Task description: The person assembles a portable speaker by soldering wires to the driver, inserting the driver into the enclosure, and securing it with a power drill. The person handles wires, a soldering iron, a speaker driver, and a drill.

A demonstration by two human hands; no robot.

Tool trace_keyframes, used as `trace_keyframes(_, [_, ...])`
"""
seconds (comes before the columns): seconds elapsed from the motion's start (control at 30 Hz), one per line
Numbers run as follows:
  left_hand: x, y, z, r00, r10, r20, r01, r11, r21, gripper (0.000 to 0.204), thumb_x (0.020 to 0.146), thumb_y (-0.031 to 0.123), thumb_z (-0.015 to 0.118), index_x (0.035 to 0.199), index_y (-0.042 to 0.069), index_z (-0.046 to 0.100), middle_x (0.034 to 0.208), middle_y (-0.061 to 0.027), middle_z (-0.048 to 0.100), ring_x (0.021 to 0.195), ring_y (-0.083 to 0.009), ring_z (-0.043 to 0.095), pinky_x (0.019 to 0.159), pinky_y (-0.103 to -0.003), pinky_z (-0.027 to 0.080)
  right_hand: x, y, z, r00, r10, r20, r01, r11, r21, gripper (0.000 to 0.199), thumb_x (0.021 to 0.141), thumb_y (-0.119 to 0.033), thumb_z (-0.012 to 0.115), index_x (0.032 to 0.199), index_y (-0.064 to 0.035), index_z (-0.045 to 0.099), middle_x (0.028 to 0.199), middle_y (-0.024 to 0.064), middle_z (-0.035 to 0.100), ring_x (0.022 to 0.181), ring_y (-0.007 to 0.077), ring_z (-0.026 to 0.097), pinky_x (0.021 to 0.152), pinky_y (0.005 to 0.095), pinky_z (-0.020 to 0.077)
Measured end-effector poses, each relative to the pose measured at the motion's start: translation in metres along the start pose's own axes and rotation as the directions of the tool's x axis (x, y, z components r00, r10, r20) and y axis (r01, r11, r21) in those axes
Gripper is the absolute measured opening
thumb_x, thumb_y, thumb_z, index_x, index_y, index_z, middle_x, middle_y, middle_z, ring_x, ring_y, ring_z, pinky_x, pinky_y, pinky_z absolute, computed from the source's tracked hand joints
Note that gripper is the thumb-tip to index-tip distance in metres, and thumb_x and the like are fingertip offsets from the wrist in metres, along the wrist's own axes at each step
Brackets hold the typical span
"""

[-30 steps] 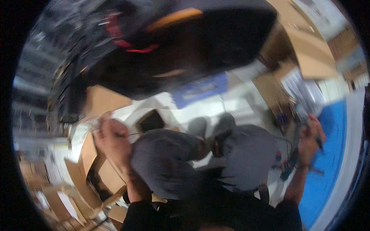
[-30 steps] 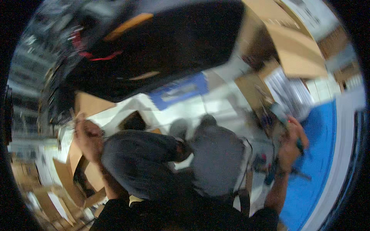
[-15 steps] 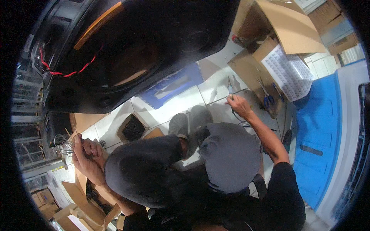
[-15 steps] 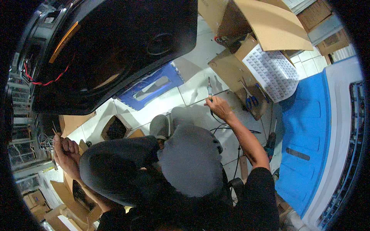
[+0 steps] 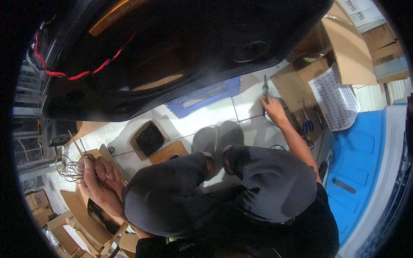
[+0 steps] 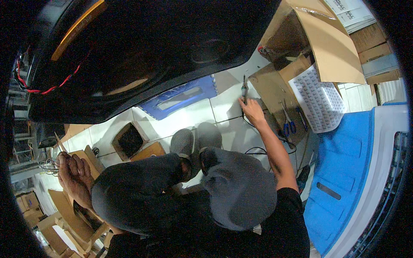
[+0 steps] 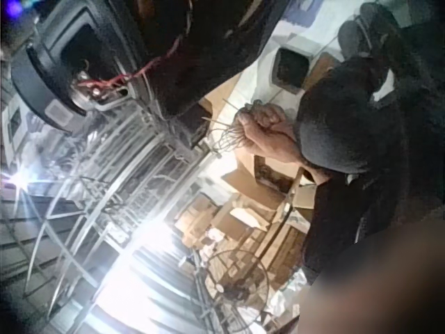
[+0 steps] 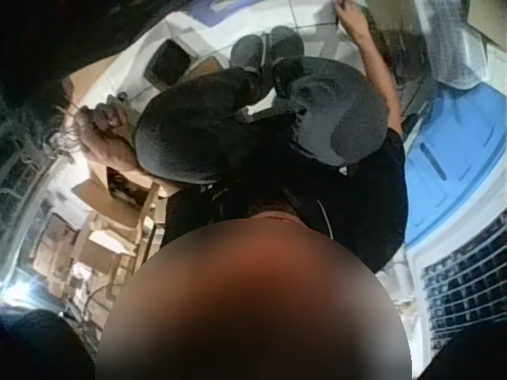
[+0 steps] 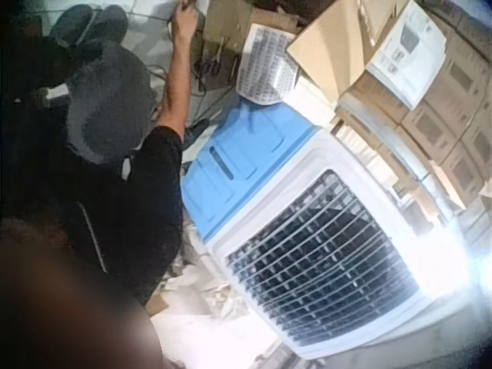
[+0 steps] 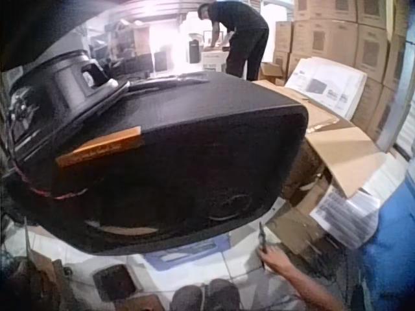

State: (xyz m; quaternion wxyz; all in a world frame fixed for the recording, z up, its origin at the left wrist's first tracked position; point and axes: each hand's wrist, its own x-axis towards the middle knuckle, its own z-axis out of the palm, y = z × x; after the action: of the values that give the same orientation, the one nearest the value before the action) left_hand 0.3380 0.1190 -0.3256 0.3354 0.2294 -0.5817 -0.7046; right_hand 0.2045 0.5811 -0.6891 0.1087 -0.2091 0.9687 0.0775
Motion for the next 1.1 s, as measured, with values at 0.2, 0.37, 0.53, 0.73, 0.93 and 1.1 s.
trace_keyframes(0.2, [-0.008,0.0,0.01,0.987,0.01,-0.158,-0.017,0.999,-0.043,0.016,0.097,0.018,0.059,0.101,0.003,0.059,0.065,0.0021,0.044,0.052,-0.0062,0.038,0.043,-0.02,0.03,-0.014,-0.008,-0.009,0.992,0.005,-0.129,0.0,0.999,0.036,0.055,0.089,-0.005,0.048,0.143,-0.01,0.045,0.106,0.0175,0.06,0.099,0.033,0.06,0.086,0.0418,0.0483])
trace_keyframes(0.37, [-0.005,-0.002,0.008,0.942,-0.023,-0.336,0.024,1.0,-0.001,0.022,0.097,0.02,0.057,0.111,0.003,0.058,0.076,0.0,0.053,0.056,-0.0075,0.041,0.047,-0.019,0.034,-0.037,-0.03,-0.037,0.938,-0.012,-0.346,0.093,0.972,0.216,0.055,0.085,-0.004,0.054,0.14,-0.0092,0.049,0.117,0.0203,0.06,0.104,0.0358,0.06,0.09,0.0447,0.0483])
trace_keyframes(0.53, [-0.001,-0.015,-0.01,0.997,-0.061,-0.047,0.059,0.997,-0.052,0.037,0.094,0.021,0.061,0.119,-0.006,0.057,0.07,-0.0034,0.054,0.059,-0.0131,0.053,0.052,-0.026,0.042,-0.057,-0.047,-0.114,0.914,0.153,-0.375,0.167,0.702,0.692,0.045,0.087,-0.002,0.058,0.132,-0.004,0.058,0.123,0.0192,0.064,0.112,0.0298,0.063,0.097,0.0376,0.0493])
trace_keyframes(0.73, [-0.003,-0.053,-0.036,0.983,-0.171,0.064,0.181,0.962,-0.203,0.026,0.097,0.009,0.055,0.118,-0.006,0.056,0.084,-0.0095,0.062,0.076,-0.0187,0.062,0.073,-0.034,0.054,-0.118,-0.01,-0.252,0.896,0.379,-0.23,0.118,0.296,0.948,0.034,0.092,-0.002,0.06,0.125,0.0052,0.061,0.11,0.016,0.068,0.097,0.0201,0.065,0.083,0.031,0.053])
trace_keyframes(0.93, [-0.001,-0.115,-0.091,0.913,-0.374,-0.161,0.381,0.925,0.008,0.024,0.097,0.011,0.057,0.118,-0.001,0.056,0.092,-0.0078,0.067,0.083,-0.0155,0.063,0.079,-0.031,0.051,-0.146,-0.002,-0.335,0.866,0.011,-0.5,0.499,0.051,0.865,0.055,0.092,-0.041,0.058,0.11,0.0109,0.062,0.097,0.0173,0.065,0.086,0.0256,0.06,0.081,0.0357,0.0464])
trace_keyframes(1.1, [-0.01,-0.171,-0.155,0.799,-0.561,-0.218,0.543,0.828,-0.142,0.024,0.094,0.009,0.058,0.116,0.0,0.056,0.091,-0.0085,0.063,0.081,-0.0175,0.061,0.072,-0.032,0.05,-0.148,-0.037,-0.345,0.872,-0.261,-0.414,0.489,0.466,0.737,0.067,0.086,-0.051,0.06,0.108,0.0119,0.061,0.093,0.0214,0.062,0.089,0.0301,0.06,0.08,0.041,0.0455])
